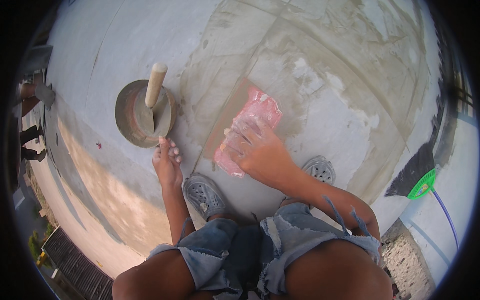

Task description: The person applies and smooths a wet cement mixture on a concrete floor using a pink trowel. They repeatedly spread the material in overlapping strokes and occasionally scrape the trowel against a nearby bucket.

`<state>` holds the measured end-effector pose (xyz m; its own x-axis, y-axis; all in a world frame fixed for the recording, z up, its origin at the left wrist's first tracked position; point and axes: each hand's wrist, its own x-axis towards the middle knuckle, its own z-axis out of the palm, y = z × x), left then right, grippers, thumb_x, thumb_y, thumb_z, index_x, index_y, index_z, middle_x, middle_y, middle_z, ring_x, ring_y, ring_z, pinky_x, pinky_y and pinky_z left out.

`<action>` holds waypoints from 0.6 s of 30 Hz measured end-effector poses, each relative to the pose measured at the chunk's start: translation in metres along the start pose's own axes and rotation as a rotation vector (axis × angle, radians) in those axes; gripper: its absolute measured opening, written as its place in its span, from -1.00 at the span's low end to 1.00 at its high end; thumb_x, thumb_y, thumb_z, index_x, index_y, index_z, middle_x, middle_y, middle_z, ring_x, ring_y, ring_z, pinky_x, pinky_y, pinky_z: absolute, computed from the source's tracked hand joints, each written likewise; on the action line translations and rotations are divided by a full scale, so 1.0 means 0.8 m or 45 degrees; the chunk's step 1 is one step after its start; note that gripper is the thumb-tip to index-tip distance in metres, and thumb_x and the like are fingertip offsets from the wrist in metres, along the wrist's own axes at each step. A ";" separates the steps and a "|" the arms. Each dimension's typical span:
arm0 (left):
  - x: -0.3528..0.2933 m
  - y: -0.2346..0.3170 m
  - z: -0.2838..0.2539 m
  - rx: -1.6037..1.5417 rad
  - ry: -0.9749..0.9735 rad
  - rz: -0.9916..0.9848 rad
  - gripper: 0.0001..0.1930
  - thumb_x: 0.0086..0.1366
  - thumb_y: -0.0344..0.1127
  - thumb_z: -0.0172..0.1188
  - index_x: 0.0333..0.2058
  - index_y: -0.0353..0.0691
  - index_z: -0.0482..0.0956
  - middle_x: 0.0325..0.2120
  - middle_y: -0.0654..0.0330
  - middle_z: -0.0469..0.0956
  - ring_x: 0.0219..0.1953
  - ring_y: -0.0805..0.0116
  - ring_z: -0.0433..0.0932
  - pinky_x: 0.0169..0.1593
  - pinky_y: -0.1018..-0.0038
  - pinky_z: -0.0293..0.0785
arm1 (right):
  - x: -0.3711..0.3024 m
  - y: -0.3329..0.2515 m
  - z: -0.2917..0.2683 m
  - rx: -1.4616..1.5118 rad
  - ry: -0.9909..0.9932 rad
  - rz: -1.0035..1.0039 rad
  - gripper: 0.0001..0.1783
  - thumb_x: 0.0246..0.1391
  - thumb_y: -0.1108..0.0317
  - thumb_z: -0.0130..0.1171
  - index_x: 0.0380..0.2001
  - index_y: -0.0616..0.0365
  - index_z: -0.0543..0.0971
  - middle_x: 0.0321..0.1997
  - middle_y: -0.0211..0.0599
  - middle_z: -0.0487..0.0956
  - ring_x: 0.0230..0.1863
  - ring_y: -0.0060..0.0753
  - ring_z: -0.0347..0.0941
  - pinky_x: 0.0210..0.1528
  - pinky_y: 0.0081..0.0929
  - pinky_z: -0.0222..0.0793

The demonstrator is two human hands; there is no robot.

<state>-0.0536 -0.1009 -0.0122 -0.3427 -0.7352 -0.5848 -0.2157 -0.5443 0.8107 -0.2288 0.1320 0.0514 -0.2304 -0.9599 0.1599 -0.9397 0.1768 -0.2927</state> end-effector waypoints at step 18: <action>0.001 0.001 0.000 0.009 -0.016 0.006 -0.63 0.49 0.02 0.30 -0.16 -0.20 0.49 -0.35 0.30 0.52 -0.39 0.56 0.47 -0.37 0.59 0.37 | 0.050 0.149 -0.070 -0.348 -0.435 -0.325 -0.67 0.14 0.23 0.21 -0.05 -0.32 0.78 0.16 -0.64 0.70 0.30 -0.35 0.47 0.51 0.00 0.18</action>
<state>-0.0540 -0.1020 -0.0122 -0.3551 -0.7324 -0.5809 -0.2206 -0.5382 0.8135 -0.3644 0.1271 0.0758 0.0680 -0.9882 -0.1371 -0.9976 -0.0659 -0.0194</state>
